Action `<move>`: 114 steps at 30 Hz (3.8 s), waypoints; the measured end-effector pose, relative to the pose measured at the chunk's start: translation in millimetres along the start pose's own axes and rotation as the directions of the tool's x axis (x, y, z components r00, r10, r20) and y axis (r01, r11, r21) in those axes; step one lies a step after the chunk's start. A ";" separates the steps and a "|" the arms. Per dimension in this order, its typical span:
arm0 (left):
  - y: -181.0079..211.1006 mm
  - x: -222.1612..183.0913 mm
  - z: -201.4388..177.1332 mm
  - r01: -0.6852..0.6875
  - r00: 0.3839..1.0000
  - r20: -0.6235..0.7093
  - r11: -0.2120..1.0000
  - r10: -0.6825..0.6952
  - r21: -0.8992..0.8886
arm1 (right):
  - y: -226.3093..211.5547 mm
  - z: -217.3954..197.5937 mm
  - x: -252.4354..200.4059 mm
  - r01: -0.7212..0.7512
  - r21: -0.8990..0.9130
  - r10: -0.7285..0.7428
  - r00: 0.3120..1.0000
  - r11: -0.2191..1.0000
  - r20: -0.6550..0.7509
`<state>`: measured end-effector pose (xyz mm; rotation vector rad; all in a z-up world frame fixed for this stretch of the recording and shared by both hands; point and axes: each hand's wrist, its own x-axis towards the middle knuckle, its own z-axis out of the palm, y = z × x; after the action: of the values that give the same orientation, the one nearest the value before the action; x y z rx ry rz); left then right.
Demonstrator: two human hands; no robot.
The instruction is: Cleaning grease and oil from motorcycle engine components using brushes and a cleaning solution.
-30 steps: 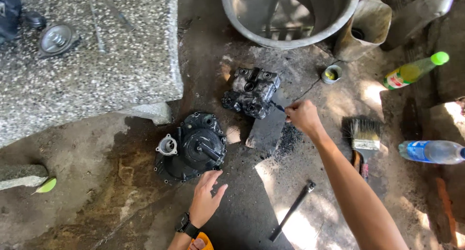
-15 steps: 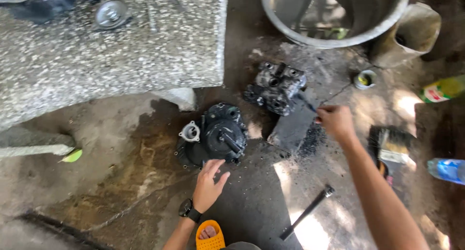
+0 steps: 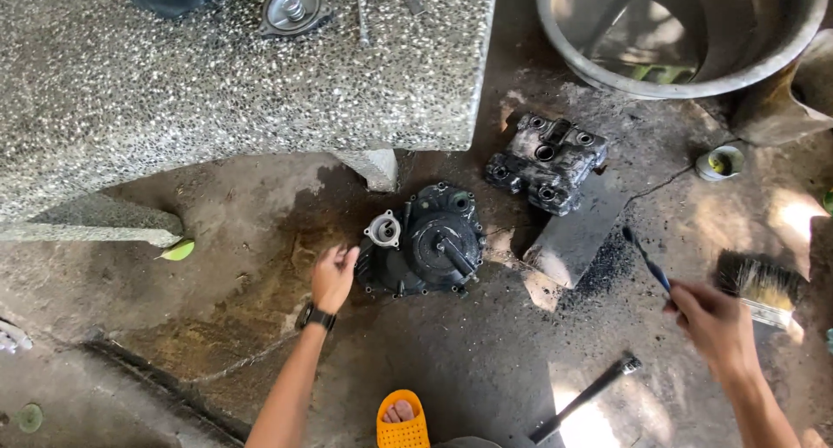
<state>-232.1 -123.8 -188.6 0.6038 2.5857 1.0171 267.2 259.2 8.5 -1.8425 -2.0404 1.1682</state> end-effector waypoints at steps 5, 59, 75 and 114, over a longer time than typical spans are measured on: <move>4.1 56.7 46.4 -0.178 0.983 -0.028 0.981 0.181 0.080 | 45.8 15.1 -17.6 0.061 0.249 -0.056 0.998 0.966 -0.029; 6.9 73.5 73.1 -0.039 0.998 -0.047 0.986 0.047 0.160 | -87.3 135.6 40.3 -0.204 0.465 0.142 0.976 0.861 0.165; 8.1 72.7 77.5 -0.157 0.983 -0.088 0.986 0.162 0.064 | -134.7 155.4 139.5 0.028 -0.339 0.041 0.980 0.940 0.194; 404.4 46.1 211.9 -0.762 0.594 0.217 0.628 0.775 -0.159 | 152.3 -7.5 -106.8 -0.372 0.652 0.241 0.928 0.660 0.285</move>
<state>-73.7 287.5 -61.0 1.8211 2.0144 1.1012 414.8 157.3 -41.8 -1.7276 -1.0584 1.9148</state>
